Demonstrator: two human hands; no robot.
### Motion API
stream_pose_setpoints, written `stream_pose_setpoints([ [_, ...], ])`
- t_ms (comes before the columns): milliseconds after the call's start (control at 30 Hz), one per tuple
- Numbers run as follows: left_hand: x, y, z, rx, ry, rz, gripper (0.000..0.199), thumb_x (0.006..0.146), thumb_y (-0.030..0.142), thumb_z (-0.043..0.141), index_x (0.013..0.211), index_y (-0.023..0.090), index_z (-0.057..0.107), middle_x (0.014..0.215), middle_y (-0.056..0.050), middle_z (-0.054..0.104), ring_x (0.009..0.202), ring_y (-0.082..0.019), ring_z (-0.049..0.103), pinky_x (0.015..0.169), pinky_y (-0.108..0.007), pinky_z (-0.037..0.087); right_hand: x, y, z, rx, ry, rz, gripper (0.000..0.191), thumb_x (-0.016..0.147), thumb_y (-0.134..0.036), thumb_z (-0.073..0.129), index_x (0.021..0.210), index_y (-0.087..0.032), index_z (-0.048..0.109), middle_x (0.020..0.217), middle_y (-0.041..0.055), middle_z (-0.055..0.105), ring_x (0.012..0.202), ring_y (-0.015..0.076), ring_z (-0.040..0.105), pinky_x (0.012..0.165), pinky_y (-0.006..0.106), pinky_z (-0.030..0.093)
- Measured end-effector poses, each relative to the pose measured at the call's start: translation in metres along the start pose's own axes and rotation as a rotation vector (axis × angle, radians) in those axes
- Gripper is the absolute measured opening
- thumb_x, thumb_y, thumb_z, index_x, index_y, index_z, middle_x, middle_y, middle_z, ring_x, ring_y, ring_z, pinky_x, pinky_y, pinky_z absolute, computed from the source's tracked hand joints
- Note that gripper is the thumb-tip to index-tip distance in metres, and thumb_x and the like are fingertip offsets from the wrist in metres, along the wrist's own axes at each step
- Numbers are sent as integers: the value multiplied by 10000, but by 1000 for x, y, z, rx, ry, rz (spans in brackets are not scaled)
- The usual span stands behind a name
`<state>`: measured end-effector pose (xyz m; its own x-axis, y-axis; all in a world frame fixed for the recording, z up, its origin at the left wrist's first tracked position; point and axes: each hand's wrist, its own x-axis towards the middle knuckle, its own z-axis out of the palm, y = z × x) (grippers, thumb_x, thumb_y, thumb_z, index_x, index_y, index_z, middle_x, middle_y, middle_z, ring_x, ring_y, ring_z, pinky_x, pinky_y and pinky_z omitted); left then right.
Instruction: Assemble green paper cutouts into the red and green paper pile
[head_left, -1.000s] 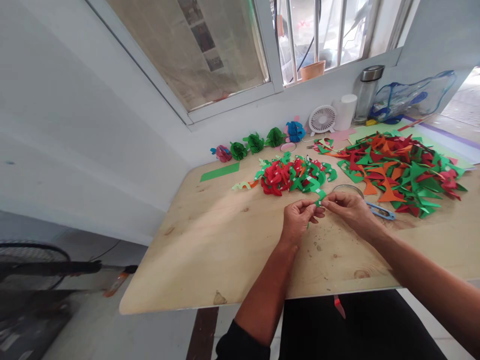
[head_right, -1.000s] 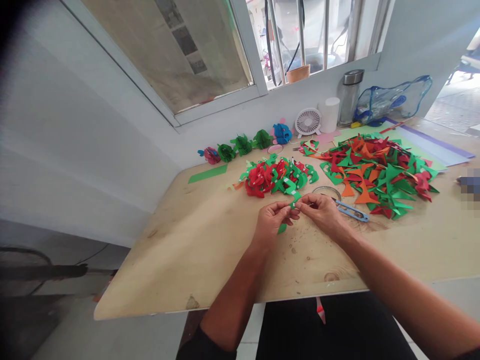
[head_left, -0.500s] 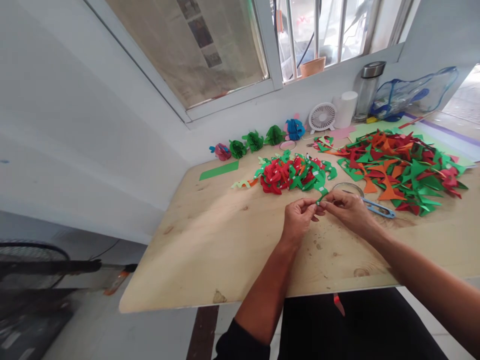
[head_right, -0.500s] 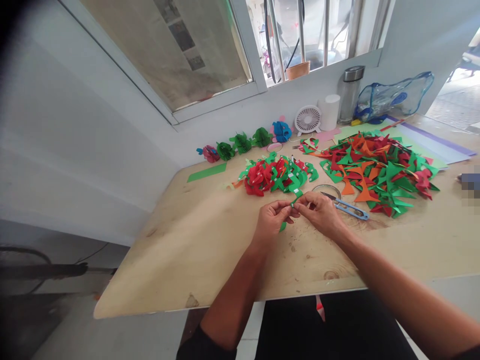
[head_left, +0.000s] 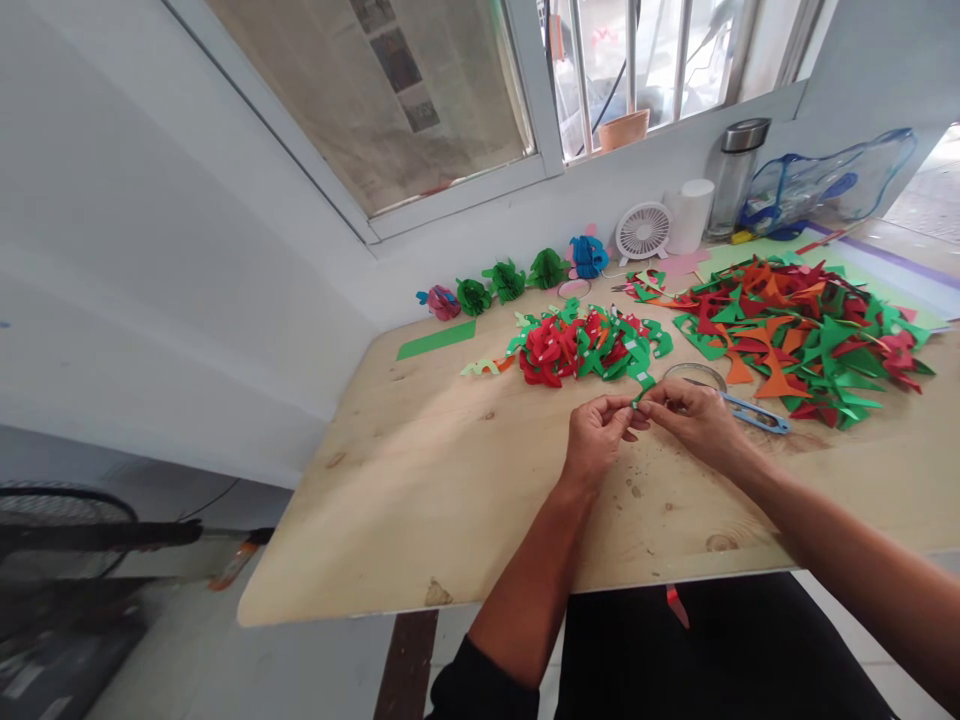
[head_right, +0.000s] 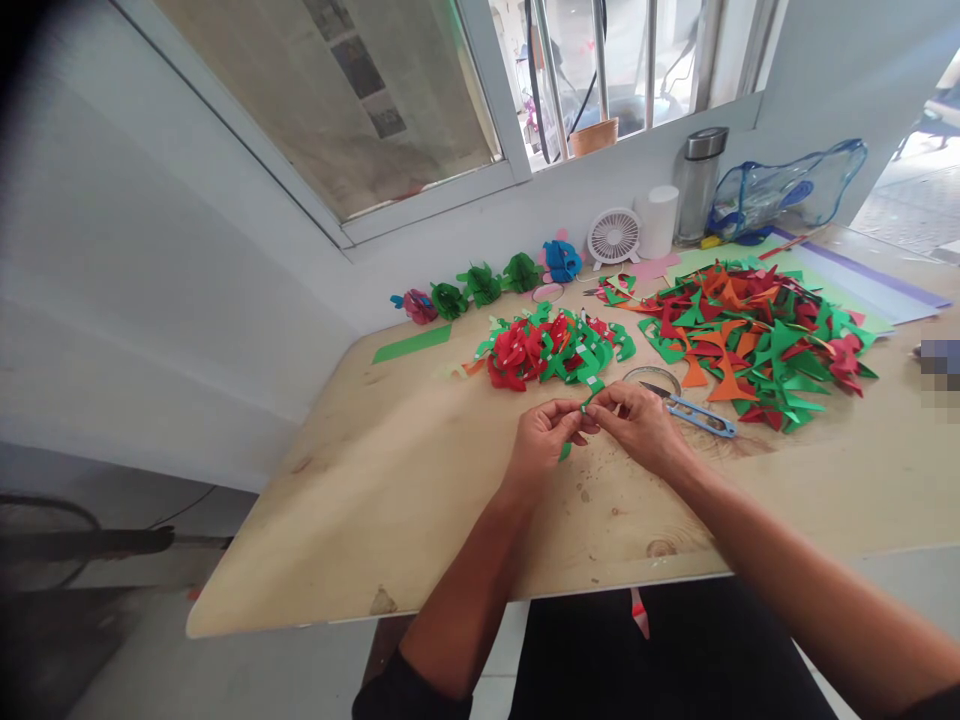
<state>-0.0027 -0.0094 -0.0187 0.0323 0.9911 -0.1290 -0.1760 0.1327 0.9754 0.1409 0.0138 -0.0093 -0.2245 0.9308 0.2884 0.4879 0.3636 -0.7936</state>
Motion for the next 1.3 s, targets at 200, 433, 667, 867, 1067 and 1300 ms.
stream_pose_setpoints([
  [200,0,0,1,-6,0,-1,116,716,236,613,768,133,617,712,-77,708,663,-173,682,560,-238,478,1,-2,-1,66,-19,64,252,737,-385,558,592,-188,618,518,1,545,468,107,406,448,253,275],
  [433,0,0,1,-25,-4,-12,117,711,235,614,763,131,598,700,-74,702,634,-163,672,565,-241,477,1,0,0,109,-26,99,263,726,-400,574,599,-179,638,520,2,561,465,103,415,449,247,284],
  [667,0,0,2,-29,4,-14,136,708,258,626,761,137,595,687,-65,695,630,-161,669,550,-234,470,2,0,1,100,-29,76,262,732,-397,572,589,-185,628,505,-3,545,452,100,405,435,247,272],
  [867,0,0,3,-23,7,-13,167,702,289,646,759,141,595,662,-55,686,633,-165,672,545,-234,473,1,1,2,78,-7,53,258,747,-394,564,598,-190,619,498,-8,536,439,95,397,424,241,266],
  [1067,0,0,3,-22,3,6,144,703,271,632,755,142,596,651,-52,684,637,-165,672,541,-230,471,1,-1,2,44,20,50,217,722,-351,556,581,-199,619,515,-1,543,468,108,408,443,252,274],
  [1300,1,-1,3,-17,14,5,139,698,264,635,760,144,601,641,-44,681,640,-165,673,540,-229,475,0,-2,3,1,32,18,198,731,-326,553,583,-206,608,545,7,562,505,122,445,470,256,310],
])
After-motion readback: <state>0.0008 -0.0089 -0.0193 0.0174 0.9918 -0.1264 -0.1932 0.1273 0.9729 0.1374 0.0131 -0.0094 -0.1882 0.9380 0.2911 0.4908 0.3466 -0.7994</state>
